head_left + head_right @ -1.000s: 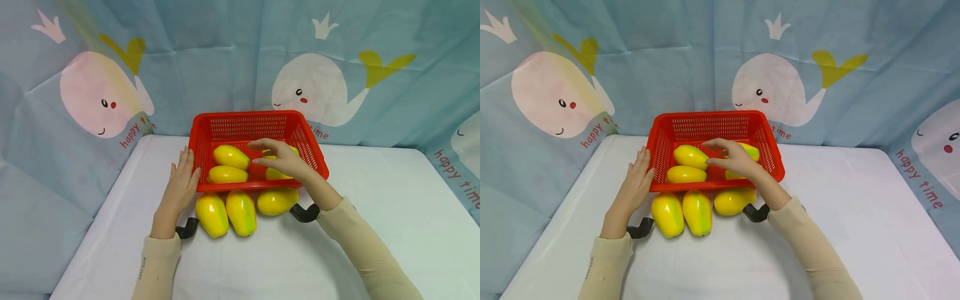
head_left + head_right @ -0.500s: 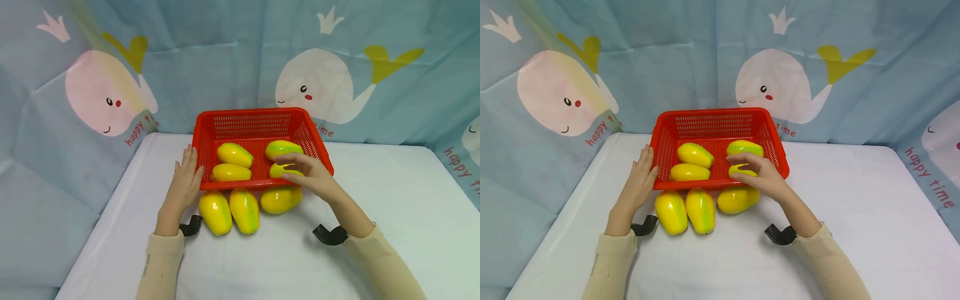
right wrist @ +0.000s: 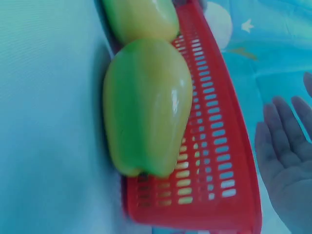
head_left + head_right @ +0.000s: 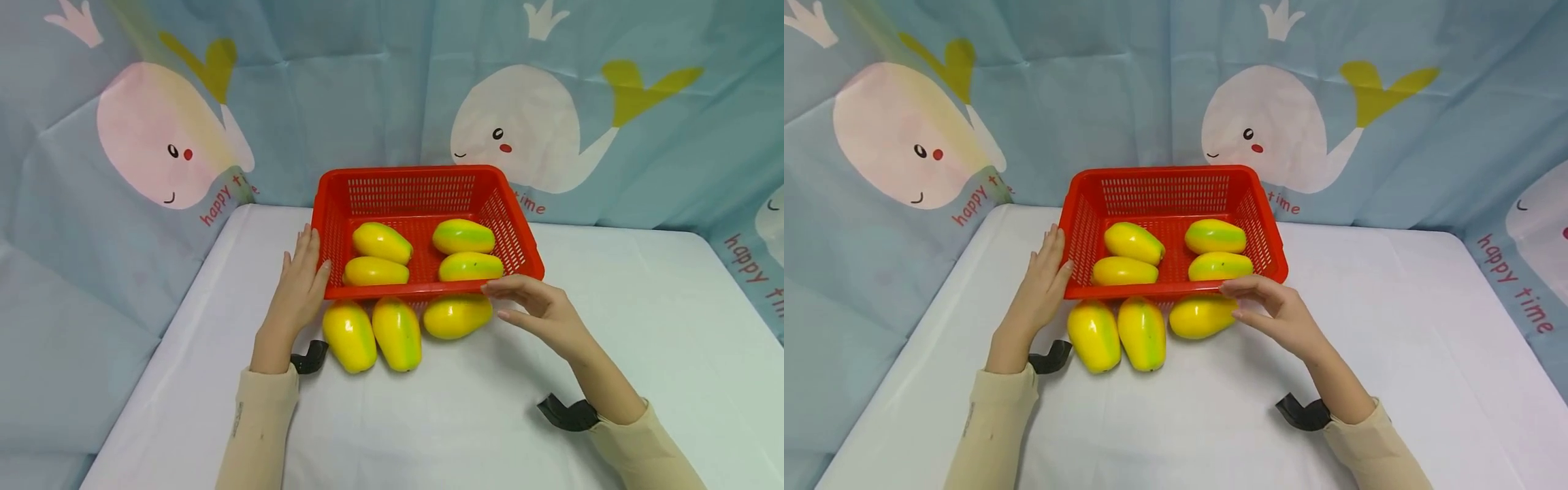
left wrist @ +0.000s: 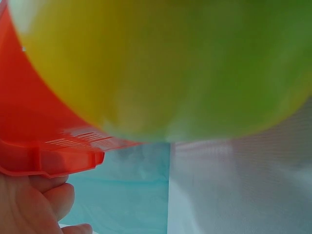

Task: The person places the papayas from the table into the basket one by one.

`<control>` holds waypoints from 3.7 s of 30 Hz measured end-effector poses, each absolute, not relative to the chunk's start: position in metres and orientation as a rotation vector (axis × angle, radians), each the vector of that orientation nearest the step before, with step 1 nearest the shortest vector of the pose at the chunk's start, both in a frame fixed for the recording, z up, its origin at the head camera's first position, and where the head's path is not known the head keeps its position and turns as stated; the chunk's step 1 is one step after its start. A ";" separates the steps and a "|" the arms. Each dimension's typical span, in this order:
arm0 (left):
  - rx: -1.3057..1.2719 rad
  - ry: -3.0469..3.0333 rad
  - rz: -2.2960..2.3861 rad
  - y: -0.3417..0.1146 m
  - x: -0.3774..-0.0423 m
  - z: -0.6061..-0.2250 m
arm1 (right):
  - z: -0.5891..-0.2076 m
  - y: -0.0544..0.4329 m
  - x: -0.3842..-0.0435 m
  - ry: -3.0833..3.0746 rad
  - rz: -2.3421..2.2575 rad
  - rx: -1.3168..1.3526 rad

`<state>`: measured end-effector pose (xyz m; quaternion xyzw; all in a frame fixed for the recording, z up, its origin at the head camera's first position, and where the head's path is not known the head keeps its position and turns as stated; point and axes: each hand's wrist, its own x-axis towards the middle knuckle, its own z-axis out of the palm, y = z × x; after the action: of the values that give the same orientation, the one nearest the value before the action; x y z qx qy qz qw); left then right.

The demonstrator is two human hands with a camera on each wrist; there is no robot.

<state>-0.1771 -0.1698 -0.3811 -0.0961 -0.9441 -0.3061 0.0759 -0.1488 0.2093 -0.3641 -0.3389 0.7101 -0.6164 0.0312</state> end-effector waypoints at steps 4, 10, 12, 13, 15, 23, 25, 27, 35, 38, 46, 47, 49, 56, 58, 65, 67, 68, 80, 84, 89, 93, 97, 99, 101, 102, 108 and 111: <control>-0.303 -2.822 -0.925 -0.168 -0.181 -0.380 | -0.370 0.218 -0.144 2.227 -1.854 -1.025; -0.268 -2.848 -0.903 -0.170 -0.179 -0.381 | -0.376 0.228 -0.147 2.331 -1.705 -0.977; -0.257 -2.852 -0.902 -0.171 -0.177 -0.380 | -0.376 0.231 -0.149 2.356 -1.663 -0.963; -0.257 -2.854 -0.904 -0.170 -0.177 -0.380 | -0.376 0.233 -0.150 2.372 -1.634 -0.953; -0.259 -2.853 -0.910 -0.170 -0.176 -0.380 | -0.375 0.237 -0.151 2.391 -1.556 -0.939; -0.263 -2.851 -0.909 -0.171 -0.177 -0.381 | -0.386 0.248 -0.159 2.505 -1.330 -0.841; -0.270 -2.844 -0.915 -0.170 -0.177 -0.381 | -0.390 0.249 -0.161 2.513 -1.309 -0.830; -0.282 -2.833 -0.918 -0.170 -0.178 -0.382 | -0.394 0.250 -0.162 2.501 -1.305 -0.835; -0.289 -2.829 -0.935 -0.170 -0.178 -0.382 | -0.408 0.243 -0.167 2.457 -1.392 -0.775; -0.284 -2.833 -0.940 -0.170 -0.178 -0.382 | -0.411 0.240 -0.168 2.463 -1.426 -0.723; -0.290 -2.821 -0.953 -0.173 -0.178 -0.381 | -0.416 0.233 -0.169 2.425 -1.535 -0.707; -0.293 -2.817 -0.955 -0.173 -0.178 -0.381 | -0.417 0.232 -0.170 2.420 -1.545 -0.705; -0.296 -2.809 -0.958 -0.174 -0.178 -0.382 | -0.419 0.230 -0.170 2.407 -1.558 -0.696; -0.295 -2.808 -0.969 -0.173 -0.178 -0.383 | -0.426 0.223 -0.170 2.331 -1.583 -0.683; -0.296 -2.806 -0.973 -0.172 -0.178 -0.383 | -0.427 0.221 -0.169 2.330 -1.566 -0.673; -0.297 -2.799 -0.972 -0.171 -0.179 -0.384 | -0.431 0.215 -0.168 2.321 -1.532 -0.706; -0.298 -2.798 -0.969 -0.171 -0.179 -0.384 | -0.432 0.213 -0.168 2.318 -1.524 -0.719; -0.299 -2.797 -0.967 -0.171 -0.179 -0.384 | -0.432 0.213 -0.168 2.316 -1.522 -0.720; -0.292 -2.802 -0.964 -0.171 -0.179 -0.385 | -0.425 0.212 -0.165 2.394 -1.450 -0.745; -0.289 -2.806 -0.974 -0.171 -0.179 -0.384 | -0.420 0.218 -0.164 2.439 -1.406 -0.833; -0.290 -2.802 -0.974 -0.171 -0.179 -0.384 | -0.419 0.218 -0.163 2.392 -1.370 -0.936; -0.288 -2.802 -0.974 -0.171 -0.178 -0.384 | -0.418 0.215 -0.162 2.364 -1.340 -0.970; -0.291 -2.803 -0.975 -0.171 -0.179 -0.384 | -0.417 0.214 -0.160 2.363 -1.340 -0.945; -0.293 -2.803 -0.972 -0.171 -0.179 -0.384 | -0.417 0.213 -0.159 2.358 -1.344 -0.937; -0.295 -2.804 -0.965 -0.171 -0.179 -0.385 | -0.417 0.213 -0.159 2.353 -1.348 -0.935; -0.295 -2.804 -0.962 -0.171 -0.179 -0.385 | -0.418 0.213 -0.159 2.350 -1.352 -0.933; -0.308 -2.809 -0.958 -0.171 -0.179 -0.386 | -0.418 0.212 -0.158 2.311 -1.365 -0.905; -0.310 -2.812 -0.952 -0.172 -0.179 -0.386 | -0.419 0.211 -0.157 2.300 -1.340 -0.883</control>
<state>-0.1788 -0.1716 -0.3861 -0.1036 -0.9392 -0.3179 0.0785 -0.1566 0.2111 -0.4190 -0.3105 0.8085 -0.4709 0.1678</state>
